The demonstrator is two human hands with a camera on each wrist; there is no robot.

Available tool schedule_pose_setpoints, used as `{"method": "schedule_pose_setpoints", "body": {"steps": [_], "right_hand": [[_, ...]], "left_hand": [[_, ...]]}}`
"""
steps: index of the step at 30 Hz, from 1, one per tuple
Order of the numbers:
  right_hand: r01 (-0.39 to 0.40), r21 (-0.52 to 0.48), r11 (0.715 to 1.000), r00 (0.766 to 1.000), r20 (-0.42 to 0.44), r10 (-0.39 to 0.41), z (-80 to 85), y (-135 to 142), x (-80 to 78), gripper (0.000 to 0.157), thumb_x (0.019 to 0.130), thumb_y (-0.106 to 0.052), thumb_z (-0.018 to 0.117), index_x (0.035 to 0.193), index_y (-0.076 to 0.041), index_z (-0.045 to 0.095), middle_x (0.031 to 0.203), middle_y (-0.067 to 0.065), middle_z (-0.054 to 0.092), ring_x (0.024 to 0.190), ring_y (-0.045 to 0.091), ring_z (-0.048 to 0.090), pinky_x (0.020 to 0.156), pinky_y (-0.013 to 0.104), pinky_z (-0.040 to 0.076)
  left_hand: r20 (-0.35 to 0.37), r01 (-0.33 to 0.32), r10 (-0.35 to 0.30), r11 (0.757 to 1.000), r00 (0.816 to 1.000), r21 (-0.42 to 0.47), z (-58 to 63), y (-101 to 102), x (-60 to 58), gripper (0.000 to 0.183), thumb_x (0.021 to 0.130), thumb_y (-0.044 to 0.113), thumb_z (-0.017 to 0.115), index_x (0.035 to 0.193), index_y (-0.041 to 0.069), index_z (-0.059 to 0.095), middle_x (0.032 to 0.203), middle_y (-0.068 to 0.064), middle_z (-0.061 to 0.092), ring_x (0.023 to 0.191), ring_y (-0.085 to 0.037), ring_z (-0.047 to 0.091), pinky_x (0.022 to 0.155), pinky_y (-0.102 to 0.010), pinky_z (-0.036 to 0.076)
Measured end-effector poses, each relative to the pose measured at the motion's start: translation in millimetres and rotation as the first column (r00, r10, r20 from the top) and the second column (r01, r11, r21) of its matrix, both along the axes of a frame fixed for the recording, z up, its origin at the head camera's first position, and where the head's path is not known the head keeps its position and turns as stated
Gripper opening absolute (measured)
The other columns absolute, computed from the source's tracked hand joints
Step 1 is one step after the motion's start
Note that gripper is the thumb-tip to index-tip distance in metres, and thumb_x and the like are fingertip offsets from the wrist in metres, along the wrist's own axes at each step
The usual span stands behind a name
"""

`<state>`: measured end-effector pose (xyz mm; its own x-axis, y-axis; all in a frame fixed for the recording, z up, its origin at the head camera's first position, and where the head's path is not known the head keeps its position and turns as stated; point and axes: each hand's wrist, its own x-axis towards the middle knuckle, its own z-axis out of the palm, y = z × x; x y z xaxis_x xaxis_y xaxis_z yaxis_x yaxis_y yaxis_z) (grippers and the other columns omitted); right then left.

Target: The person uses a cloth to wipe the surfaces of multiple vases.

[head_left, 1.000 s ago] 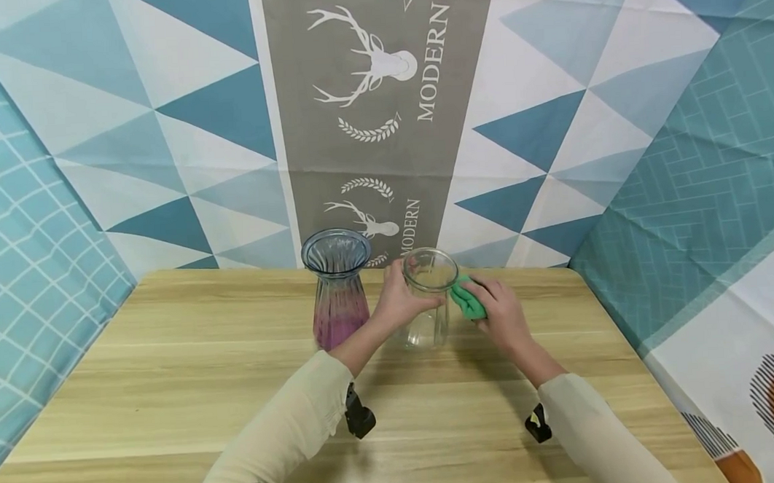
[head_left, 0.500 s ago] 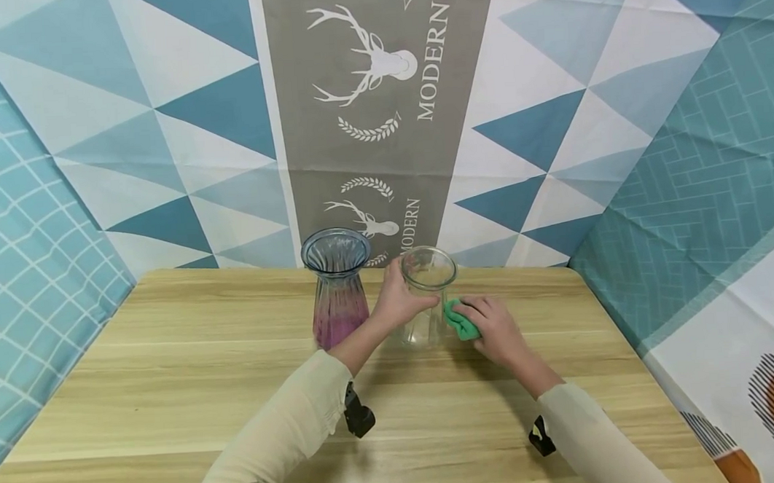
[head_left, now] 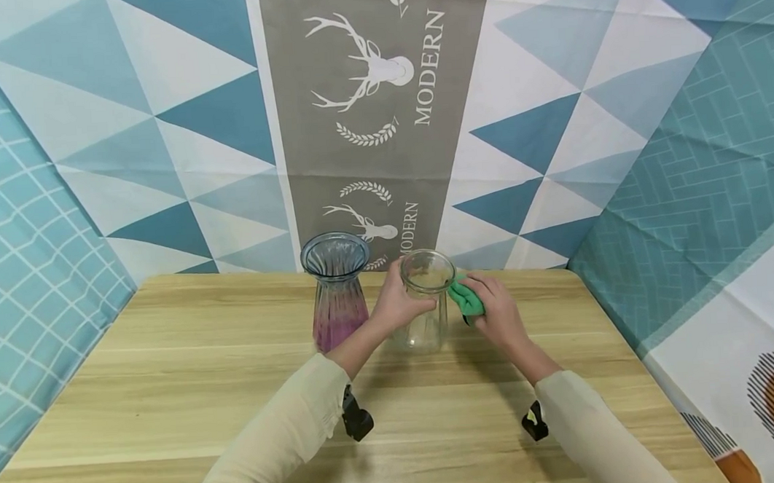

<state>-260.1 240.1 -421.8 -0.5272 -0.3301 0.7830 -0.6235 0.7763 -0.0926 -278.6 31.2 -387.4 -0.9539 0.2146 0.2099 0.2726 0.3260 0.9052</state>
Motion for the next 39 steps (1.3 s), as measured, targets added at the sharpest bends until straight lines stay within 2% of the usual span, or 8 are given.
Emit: {"method": "schedule_pose_setpoints", "body": {"steps": [6,14,18,22,25,28,34,39], "right_hand": [[-0.015,0.023,1.000,1.000,0.021,0.015,-1.2,-3,-2.5,0.053,0.059,0.014,0.066,0.109,-0.003,0.063,0.106,0.019,0.064,0.093,0.037,0.059,0.081,0.050,0.050],[-0.027,0.146,0.989,0.996,0.087,0.014,-13.9,6,1.1,0.053,0.060,0.011,0.071,0.110,-0.007,0.064,0.107,0.014,0.064,0.096,0.034,0.059,0.083,0.050,0.050],[0.000,0.095,0.995,0.989,0.149,-0.014,-13.6,8,1.7,0.050,0.066,0.012,0.067,0.112,-0.007,0.063,0.110,0.014,0.063,0.100,0.034,0.059,0.084,0.050,0.051],[0.050,0.007,0.999,0.982,0.180,-0.050,-7.4,5,1.0,0.051,0.067,0.014,0.064,0.113,-0.007,0.063,0.110,0.013,0.064,0.100,0.034,0.058,0.084,0.049,0.051],[0.062,-0.032,0.998,0.984,0.171,-0.055,-1.6,1,0.3,0.051,0.067,0.013,0.065,0.113,-0.007,0.062,0.109,0.013,0.064,0.099,0.033,0.058,0.083,0.049,0.051],[0.054,-0.055,0.997,0.989,0.142,-0.045,2.0,-2,0.0,0.050,0.066,0.012,0.067,0.112,-0.007,0.063,0.107,0.014,0.064,0.098,0.033,0.058,0.083,0.049,0.051],[0.015,0.018,1.000,0.996,0.093,-0.017,-2.2,-4,-0.1,0.051,0.062,0.014,0.065,0.109,-0.005,0.064,0.105,0.014,0.065,0.095,0.034,0.059,0.079,0.049,0.052],[-0.018,0.096,0.995,0.994,0.111,0.007,-10.1,0,3.3,0.054,0.060,0.014,0.064,0.110,-0.006,0.064,0.106,0.015,0.064,0.095,0.035,0.059,0.082,0.050,0.050]], "left_hand": [[-0.012,0.019,-0.018,1.000,1.000,0.018,0.5,-1,-1.5,0.093,0.066,0.011,0.079,0.141,0.000,0.025,0.133,-0.019,0.047,0.124,-0.032,0.048,0.106,-0.043,0.039],[-0.007,0.043,-0.042,0.999,0.999,0.024,2.9,-2,-1.3,0.096,0.066,0.013,0.080,0.143,0.003,0.023,0.136,-0.019,0.043,0.126,-0.034,0.045,0.106,-0.044,0.039],[-0.017,0.048,-0.047,0.998,0.999,0.043,1.9,-1,0.2,0.102,0.064,0.019,0.084,0.144,0.005,0.022,0.139,-0.017,0.039,0.126,-0.034,0.043,0.104,-0.044,0.040],[-0.016,-0.032,0.032,0.999,0.999,-0.003,0.9,3,2.5,0.103,0.063,0.029,0.086,0.143,0.008,0.025,0.136,-0.017,0.035,0.122,-0.032,0.044,0.103,-0.045,0.041],[-0.008,-0.082,0.082,0.996,0.997,-0.030,0.3,3,3.6,0.101,0.063,0.032,0.086,0.142,0.009,0.028,0.130,-0.017,0.036,0.117,-0.032,0.046,0.101,-0.045,0.043],[-0.010,-0.094,0.094,0.995,0.996,-0.031,-0.1,3,3.9,0.100,0.063,0.030,0.086,0.141,0.008,0.029,0.130,-0.017,0.039,0.116,-0.031,0.047,0.100,-0.044,0.043],[-0.019,-0.072,0.072,0.997,0.997,0.001,-1.0,1,4.5,0.098,0.063,0.024,0.085,0.140,0.005,0.028,0.132,-0.017,0.041,0.118,-0.030,0.047,0.101,-0.043,0.043],[-0.036,-0.056,0.057,0.998,0.998,0.020,0.0,2,4.0,0.094,0.065,0.018,0.082,0.140,0.004,0.026,0.130,-0.017,0.043,0.118,-0.030,0.048,0.101,-0.042,0.043]]}}
